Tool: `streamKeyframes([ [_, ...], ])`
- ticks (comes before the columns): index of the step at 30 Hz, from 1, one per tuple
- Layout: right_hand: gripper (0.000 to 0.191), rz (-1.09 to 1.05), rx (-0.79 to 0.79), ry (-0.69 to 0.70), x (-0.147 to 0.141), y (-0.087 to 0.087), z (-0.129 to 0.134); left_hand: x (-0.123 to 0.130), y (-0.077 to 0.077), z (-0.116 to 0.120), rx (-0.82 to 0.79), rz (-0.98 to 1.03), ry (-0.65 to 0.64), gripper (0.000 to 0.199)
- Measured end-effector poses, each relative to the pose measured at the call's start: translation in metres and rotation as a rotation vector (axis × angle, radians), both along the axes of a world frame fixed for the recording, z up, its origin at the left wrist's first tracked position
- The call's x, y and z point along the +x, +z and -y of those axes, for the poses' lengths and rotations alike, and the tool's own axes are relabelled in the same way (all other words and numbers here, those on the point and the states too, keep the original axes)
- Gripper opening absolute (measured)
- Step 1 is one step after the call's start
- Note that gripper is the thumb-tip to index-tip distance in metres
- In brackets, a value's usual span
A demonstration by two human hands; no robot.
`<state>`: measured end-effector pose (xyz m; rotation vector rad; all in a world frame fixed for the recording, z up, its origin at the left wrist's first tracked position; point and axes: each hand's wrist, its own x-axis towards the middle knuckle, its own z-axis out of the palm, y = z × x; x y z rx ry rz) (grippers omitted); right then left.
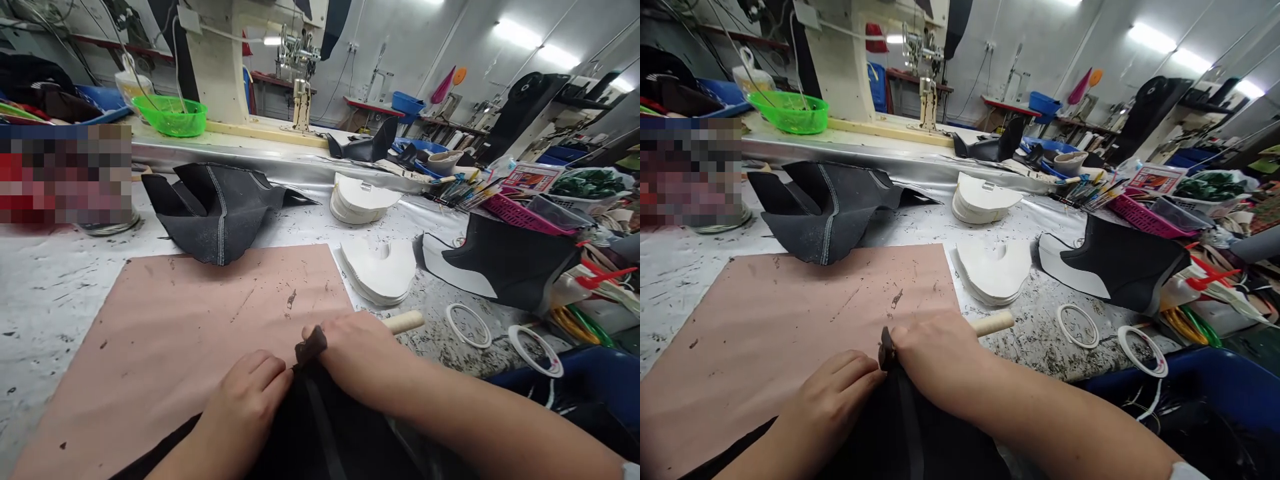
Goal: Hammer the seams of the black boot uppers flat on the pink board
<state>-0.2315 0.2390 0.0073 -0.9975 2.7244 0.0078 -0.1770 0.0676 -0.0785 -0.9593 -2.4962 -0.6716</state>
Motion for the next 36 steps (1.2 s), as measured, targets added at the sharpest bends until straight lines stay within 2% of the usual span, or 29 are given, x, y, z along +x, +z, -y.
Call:
streamKeyframes([
  [5,0.015,-0.094,-0.023,0.014,0.003,0.001,0.002,0.002,0.003,-0.001,-0.049,-0.020,0.021,0.029],
  [9,0.019,-0.036,0.086,0.065,0.005,0.005,0.007,0.012,0.006,-0.001,-0.173,-0.112,0.039,0.033],
  [14,0.014,-0.072,0.057,0.107,0.006,0.007,0.012,0.025,0.008,0.002,-0.302,-0.202,-0.005,0.039],
  [17,0.015,-0.050,0.134,0.112,0.008,0.004,0.014,0.026,0.006,0.006,-0.284,-0.210,-0.015,0.037],
  [20,0.013,-0.089,0.064,0.057,0.008,0.001,0.015,0.025,0.003,0.008,-0.229,-0.225,-0.040,0.032],
  [23,0.014,0.014,0.033,0.071,0.008,0.000,0.016,0.026,0.001,0.008,-0.187,-0.252,-0.073,0.030],
  [25,0.016,0.036,0.039,0.043,0.007,-0.001,0.017,0.027,0.003,0.008,-0.179,-0.242,-0.080,0.030],
  [27,0.016,0.008,-0.020,-0.011,0.007,-0.007,0.017,0.028,0.008,0.011,-0.189,-0.209,-0.071,0.033],
  [30,0.012,0.063,-0.127,-0.004,0.011,-0.023,0.017,0.031,0.018,0.027,-0.194,-0.153,-0.061,0.038],
  [32,0.012,0.114,-0.112,0.002,0.014,-0.031,0.018,0.034,0.025,0.046,-0.170,-0.083,0.040,0.033],
  [34,0.015,0.109,-0.058,-0.022,0.016,-0.031,0.020,0.037,0.029,0.066,-0.140,0.046,0.150,0.025],
  [36,0.017,0.102,-0.022,-0.022,0.018,-0.024,0.026,0.041,0.030,0.080,-0.108,0.217,0.166,0.020],
])
